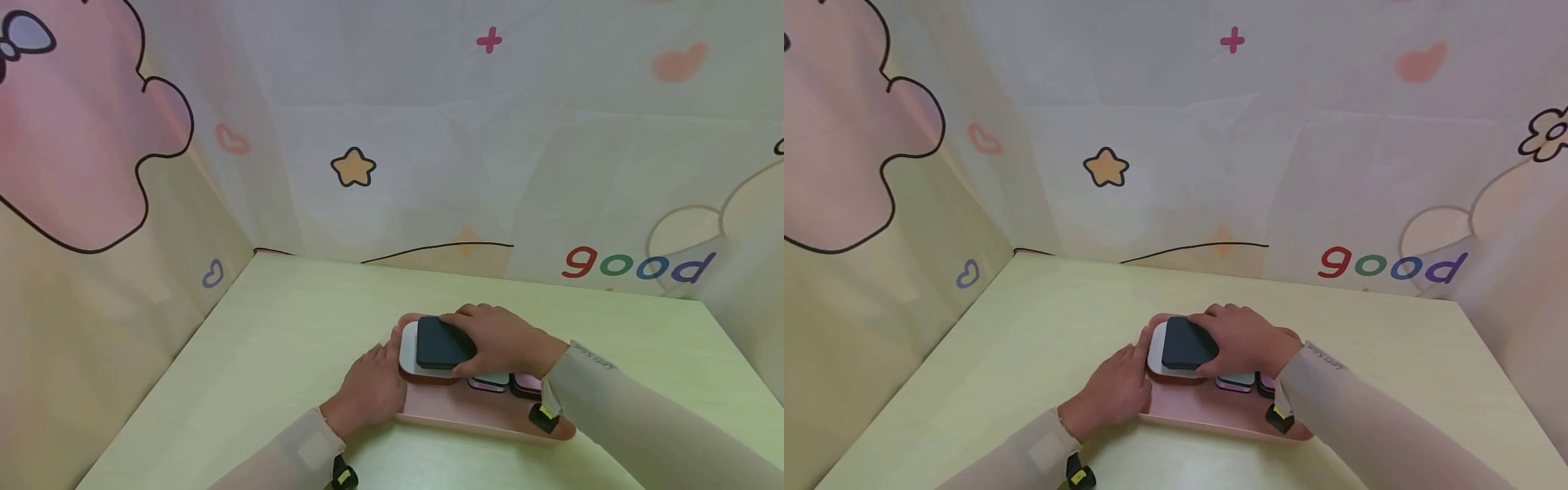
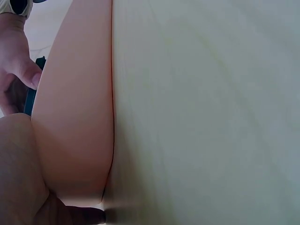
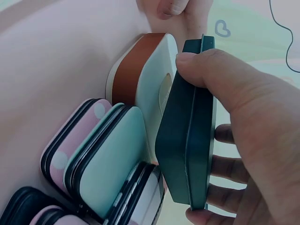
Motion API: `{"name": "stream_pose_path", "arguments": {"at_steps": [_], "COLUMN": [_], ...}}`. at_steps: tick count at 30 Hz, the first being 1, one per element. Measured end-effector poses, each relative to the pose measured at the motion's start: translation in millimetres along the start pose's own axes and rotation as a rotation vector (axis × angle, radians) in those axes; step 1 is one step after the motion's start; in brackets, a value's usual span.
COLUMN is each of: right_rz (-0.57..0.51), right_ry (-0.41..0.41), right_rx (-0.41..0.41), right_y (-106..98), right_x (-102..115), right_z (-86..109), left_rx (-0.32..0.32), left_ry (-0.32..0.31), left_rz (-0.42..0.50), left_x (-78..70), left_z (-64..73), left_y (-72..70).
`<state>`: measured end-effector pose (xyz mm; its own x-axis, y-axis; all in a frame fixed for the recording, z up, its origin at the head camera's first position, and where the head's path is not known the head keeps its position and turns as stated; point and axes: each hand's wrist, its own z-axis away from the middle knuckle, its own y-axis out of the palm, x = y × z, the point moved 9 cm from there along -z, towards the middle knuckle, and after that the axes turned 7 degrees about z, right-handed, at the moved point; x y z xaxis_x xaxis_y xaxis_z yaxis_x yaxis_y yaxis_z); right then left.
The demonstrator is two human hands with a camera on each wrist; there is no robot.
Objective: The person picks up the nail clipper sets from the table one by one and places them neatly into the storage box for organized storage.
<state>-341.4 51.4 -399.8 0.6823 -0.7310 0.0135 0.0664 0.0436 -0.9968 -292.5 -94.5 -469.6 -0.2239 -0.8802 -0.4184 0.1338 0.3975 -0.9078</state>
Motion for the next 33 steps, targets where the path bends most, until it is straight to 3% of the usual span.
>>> {"name": "stream_pose_path", "arguments": {"at_steps": [33], "right_rz": [-0.019], "right_ry": [0.049], "right_rx": [0.09], "right_y": [21], "right_x": [15], "right_z": [-31.7], "left_rx": [0.041], "left_ry": [-0.041], "left_rz": [-0.013], "left_x": [4.5], "left_z": [-0.1], "left_y": [2.7]}}
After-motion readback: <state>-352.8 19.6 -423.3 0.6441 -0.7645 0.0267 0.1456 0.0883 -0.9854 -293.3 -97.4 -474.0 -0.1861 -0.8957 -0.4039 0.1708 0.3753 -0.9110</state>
